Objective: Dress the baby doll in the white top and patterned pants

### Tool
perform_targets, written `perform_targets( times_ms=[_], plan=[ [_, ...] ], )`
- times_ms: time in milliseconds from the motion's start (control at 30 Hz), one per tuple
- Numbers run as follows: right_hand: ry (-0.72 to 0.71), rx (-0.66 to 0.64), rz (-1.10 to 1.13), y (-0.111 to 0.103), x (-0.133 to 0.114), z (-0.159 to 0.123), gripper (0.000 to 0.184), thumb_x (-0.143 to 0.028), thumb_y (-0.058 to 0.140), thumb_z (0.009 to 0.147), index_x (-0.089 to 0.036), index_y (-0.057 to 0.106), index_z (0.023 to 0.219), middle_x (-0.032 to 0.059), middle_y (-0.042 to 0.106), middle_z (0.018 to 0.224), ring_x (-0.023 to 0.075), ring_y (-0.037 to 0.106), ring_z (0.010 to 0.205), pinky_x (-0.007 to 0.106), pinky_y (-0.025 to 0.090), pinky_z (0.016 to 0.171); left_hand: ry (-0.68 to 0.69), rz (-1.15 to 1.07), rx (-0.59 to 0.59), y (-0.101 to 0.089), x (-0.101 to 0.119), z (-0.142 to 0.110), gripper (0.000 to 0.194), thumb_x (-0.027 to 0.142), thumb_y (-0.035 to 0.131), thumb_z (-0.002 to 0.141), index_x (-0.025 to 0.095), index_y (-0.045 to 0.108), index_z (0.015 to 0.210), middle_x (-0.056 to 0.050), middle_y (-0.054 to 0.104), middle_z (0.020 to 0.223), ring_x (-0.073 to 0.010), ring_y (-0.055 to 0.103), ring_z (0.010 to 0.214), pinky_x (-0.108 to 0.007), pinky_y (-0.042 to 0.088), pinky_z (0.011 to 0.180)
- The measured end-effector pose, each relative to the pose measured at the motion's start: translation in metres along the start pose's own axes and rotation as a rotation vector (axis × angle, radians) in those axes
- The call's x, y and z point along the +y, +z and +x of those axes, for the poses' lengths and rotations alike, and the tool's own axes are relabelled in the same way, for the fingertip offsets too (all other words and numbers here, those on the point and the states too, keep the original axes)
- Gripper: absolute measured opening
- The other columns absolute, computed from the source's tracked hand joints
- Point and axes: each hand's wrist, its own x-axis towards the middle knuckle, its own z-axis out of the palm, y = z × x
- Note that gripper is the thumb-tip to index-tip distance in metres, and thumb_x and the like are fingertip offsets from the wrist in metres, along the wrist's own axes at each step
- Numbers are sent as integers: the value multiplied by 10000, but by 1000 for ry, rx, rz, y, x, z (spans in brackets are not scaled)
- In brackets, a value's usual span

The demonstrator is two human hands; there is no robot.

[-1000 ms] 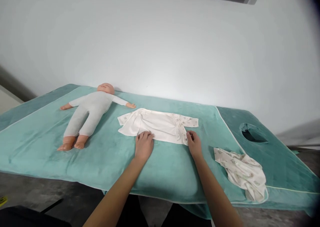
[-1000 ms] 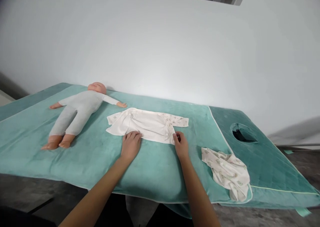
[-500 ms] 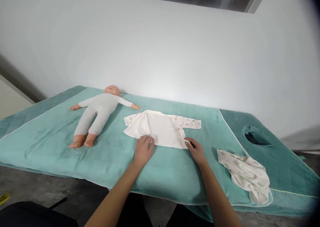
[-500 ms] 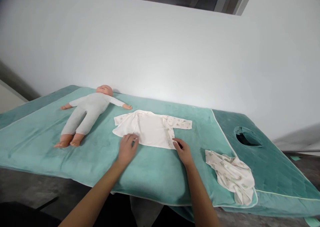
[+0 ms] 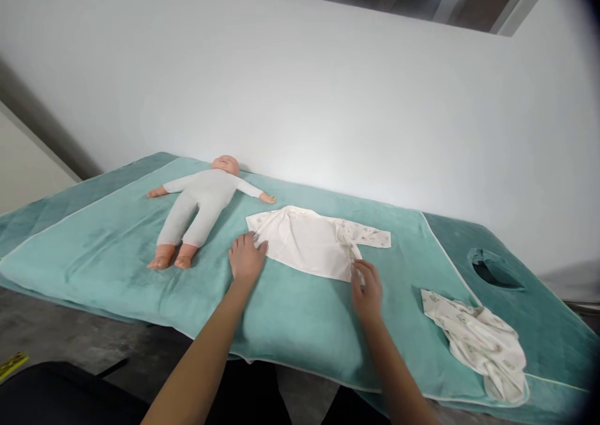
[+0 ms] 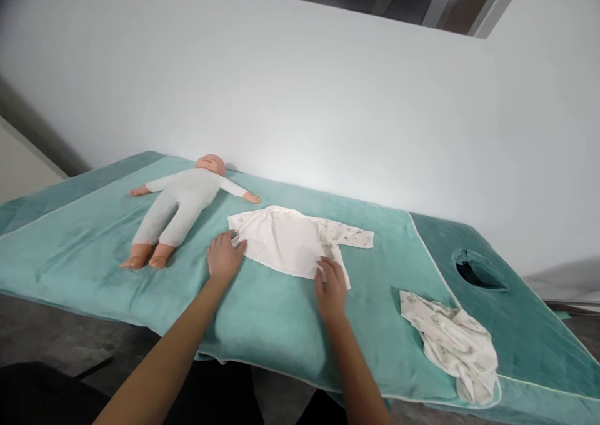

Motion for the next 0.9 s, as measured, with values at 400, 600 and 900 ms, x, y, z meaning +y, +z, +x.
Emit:
perform_targets(
  times_ms=[400, 600, 900],
  plan=[
    [-186, -349, -314, 183, -20, 100, 456, -236, 493, 961, -92, 529, 1391, 174, 488, 1511, 316, 404, 1430, 502, 268, 1181, 61, -264, -49, 2, -9, -6, 360, 367, 493, 945, 204, 584, 1253, -90, 724, 1012, -266, 669, 916, -388, 463, 843],
    [-199, -299, -208, 190, -4, 104, 419, -323, 377, 1017, -165, 636, 1307, 109, 608, 1408, 220, 528, 1336, 375, 351, 1161, -42, -672, 80, 2, -7, -7, 305, 373, 489, 947, 194, 603, 1166, -87, 691, 1046, -217, 640, 864, -352, 508, 793],
    [-163, -225, -308, 192, 3, 109, 387, -209, 467, 923, -174, 635, 1270, 137, 655, 1306, 297, 539, 1282, 461, 368, 1116, -97, -1480, -421, -4, 11, -16, 346, 439, 693, 836, 226, 611, 1096, -49, 677, 983, -181, 647, 847, -298, 522, 736]
  ],
)
